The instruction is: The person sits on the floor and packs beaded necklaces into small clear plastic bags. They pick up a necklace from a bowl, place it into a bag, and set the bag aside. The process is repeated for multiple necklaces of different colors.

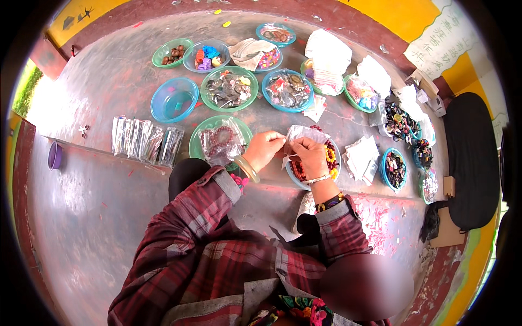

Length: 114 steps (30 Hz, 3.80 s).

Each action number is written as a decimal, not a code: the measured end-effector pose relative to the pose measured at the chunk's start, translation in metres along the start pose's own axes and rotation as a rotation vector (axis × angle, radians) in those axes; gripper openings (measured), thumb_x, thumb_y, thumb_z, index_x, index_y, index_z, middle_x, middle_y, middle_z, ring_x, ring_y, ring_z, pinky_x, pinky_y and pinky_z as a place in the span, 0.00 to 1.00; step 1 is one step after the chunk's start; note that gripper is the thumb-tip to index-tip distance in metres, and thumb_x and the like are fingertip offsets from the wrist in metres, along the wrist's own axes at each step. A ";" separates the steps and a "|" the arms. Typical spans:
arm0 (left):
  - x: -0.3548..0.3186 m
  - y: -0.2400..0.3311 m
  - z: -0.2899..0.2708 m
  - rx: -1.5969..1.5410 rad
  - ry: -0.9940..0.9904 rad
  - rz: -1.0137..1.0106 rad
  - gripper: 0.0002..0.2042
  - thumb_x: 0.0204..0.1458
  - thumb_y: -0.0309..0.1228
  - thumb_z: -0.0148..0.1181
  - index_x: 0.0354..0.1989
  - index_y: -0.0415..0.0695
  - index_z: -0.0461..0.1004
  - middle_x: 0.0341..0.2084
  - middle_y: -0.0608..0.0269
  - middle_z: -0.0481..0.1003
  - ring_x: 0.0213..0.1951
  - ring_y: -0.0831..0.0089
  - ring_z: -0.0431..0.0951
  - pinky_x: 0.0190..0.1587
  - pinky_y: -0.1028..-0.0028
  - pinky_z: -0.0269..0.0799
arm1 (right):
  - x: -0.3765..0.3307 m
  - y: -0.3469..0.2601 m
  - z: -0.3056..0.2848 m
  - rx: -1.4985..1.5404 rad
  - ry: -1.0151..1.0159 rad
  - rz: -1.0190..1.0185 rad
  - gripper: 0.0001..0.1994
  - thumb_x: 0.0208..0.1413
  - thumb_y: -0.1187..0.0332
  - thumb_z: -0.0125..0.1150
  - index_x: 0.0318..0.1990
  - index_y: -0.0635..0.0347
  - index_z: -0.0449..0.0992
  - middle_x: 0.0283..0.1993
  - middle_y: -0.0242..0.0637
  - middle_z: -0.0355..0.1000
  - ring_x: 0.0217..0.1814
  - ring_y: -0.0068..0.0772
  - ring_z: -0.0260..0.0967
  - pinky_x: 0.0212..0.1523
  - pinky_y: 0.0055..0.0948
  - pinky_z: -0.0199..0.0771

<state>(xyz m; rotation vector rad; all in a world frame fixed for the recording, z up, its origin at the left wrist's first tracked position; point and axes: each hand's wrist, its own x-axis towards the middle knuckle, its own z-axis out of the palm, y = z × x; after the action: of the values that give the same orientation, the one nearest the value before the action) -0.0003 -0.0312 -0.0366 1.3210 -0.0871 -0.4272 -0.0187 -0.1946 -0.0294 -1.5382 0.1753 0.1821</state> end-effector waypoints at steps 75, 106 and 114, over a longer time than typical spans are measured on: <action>0.007 0.010 -0.033 1.116 0.283 0.465 0.10 0.45 0.33 0.55 0.20 0.39 0.72 0.20 0.49 0.72 0.26 0.50 0.73 0.29 0.59 0.67 | 0.038 0.079 -0.059 -1.420 0.062 -0.017 0.10 0.43 0.60 0.57 0.28 0.55 0.76 0.30 0.44 0.74 0.35 0.47 0.72 0.37 0.41 0.72; 0.007 -0.005 -0.027 1.221 0.194 0.314 0.11 0.47 0.35 0.52 0.24 0.41 0.74 0.24 0.50 0.74 0.30 0.51 0.74 0.33 0.58 0.69 | 0.025 -0.029 -0.086 -0.712 0.093 -0.135 0.10 0.40 0.70 0.60 0.32 0.63 0.77 0.25 0.36 0.74 0.28 0.22 0.70 0.31 0.21 0.69; 0.009 -0.010 -0.019 1.242 0.131 0.319 0.10 0.44 0.33 0.51 0.23 0.41 0.76 0.22 0.48 0.74 0.29 0.49 0.74 0.34 0.56 0.69 | -0.004 -0.068 -0.052 -0.407 -0.095 -0.226 0.09 0.46 0.77 0.58 0.37 0.67 0.74 0.32 0.32 0.73 0.33 0.18 0.68 0.35 0.19 0.69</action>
<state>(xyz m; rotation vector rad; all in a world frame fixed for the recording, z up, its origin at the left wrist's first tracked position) 0.0109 -0.0189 -0.0521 2.4955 -0.5052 0.0461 -0.0073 -0.2480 0.0369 -1.9347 -0.1189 0.1147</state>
